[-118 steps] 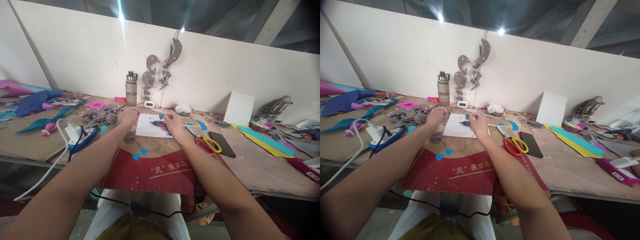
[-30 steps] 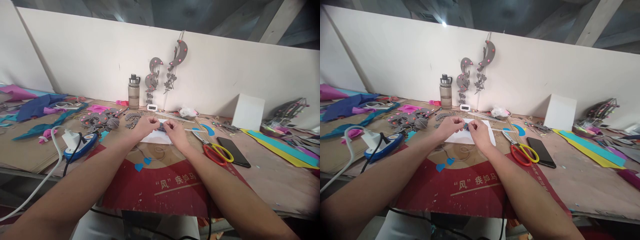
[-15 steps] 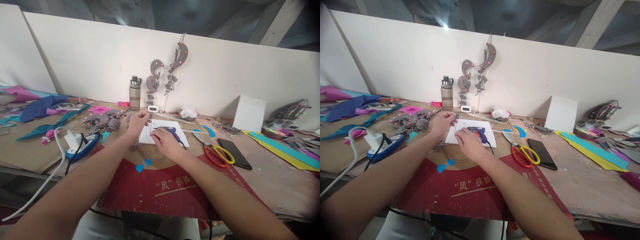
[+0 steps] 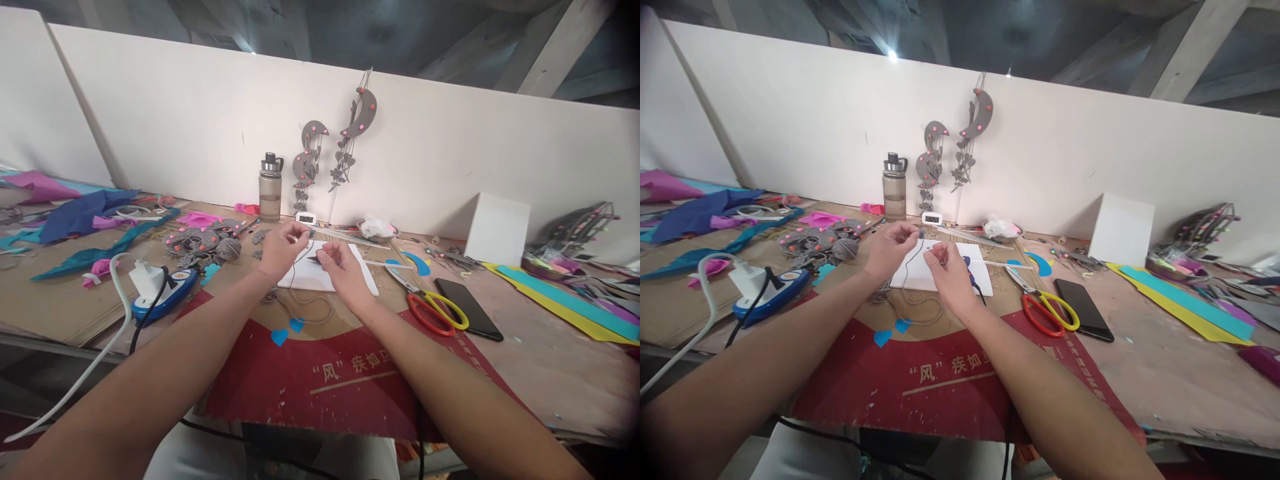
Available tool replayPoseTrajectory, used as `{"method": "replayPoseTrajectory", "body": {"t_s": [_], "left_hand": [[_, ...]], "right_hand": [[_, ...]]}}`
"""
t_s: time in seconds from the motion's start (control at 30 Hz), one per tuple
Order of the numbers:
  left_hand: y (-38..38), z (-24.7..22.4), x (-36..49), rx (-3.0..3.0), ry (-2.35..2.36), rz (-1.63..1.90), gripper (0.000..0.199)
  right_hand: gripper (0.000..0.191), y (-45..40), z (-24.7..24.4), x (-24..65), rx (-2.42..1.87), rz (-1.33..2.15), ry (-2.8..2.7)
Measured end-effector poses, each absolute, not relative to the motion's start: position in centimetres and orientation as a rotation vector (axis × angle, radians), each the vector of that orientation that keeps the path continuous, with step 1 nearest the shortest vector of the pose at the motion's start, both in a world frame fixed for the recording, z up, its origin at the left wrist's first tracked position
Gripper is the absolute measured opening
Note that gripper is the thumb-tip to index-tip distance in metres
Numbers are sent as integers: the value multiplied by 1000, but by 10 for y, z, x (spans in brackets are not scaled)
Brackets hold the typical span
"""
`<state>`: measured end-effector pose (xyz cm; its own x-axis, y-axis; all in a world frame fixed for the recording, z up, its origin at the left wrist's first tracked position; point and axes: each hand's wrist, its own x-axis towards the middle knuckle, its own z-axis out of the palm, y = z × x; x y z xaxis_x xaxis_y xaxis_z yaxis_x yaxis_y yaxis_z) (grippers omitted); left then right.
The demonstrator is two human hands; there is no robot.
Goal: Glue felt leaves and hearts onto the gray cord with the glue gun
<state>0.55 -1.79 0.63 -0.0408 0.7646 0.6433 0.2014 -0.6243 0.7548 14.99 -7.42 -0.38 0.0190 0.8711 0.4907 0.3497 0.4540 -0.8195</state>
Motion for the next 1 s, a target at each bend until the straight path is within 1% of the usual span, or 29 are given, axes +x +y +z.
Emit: {"method": "replayPoseTrajectory", "body": {"t_s": [0.07,0.17,0.27,0.5,0.73,0.83,1.0], "left_hand": [[-26,6,10,1945,1035,1690,7],[-30,3,17,1958,1044,1645,8],[-28,-2,21,1841,1007,1629,10],[-28,-4,29,1458,821,1559,15],[-30,-3,33,1226,792,1538,13],[-27,-6,32,1172,769,1507,15],[-20,-5,29,1073,724,1523,18]], "right_hand": [[30,-69,-6,151,-1081,665,-1480],[23,-66,-7,153,-1047,684,-1435],[15,-69,-4,154,-1056,581,-1487],[14,-78,-2,155,-1133,282,-1711],[14,-78,-5,155,-1191,42,-1880],[20,-80,-5,154,-1245,0,-1955],[37,-80,0,158,-1306,25,-1985]]}}
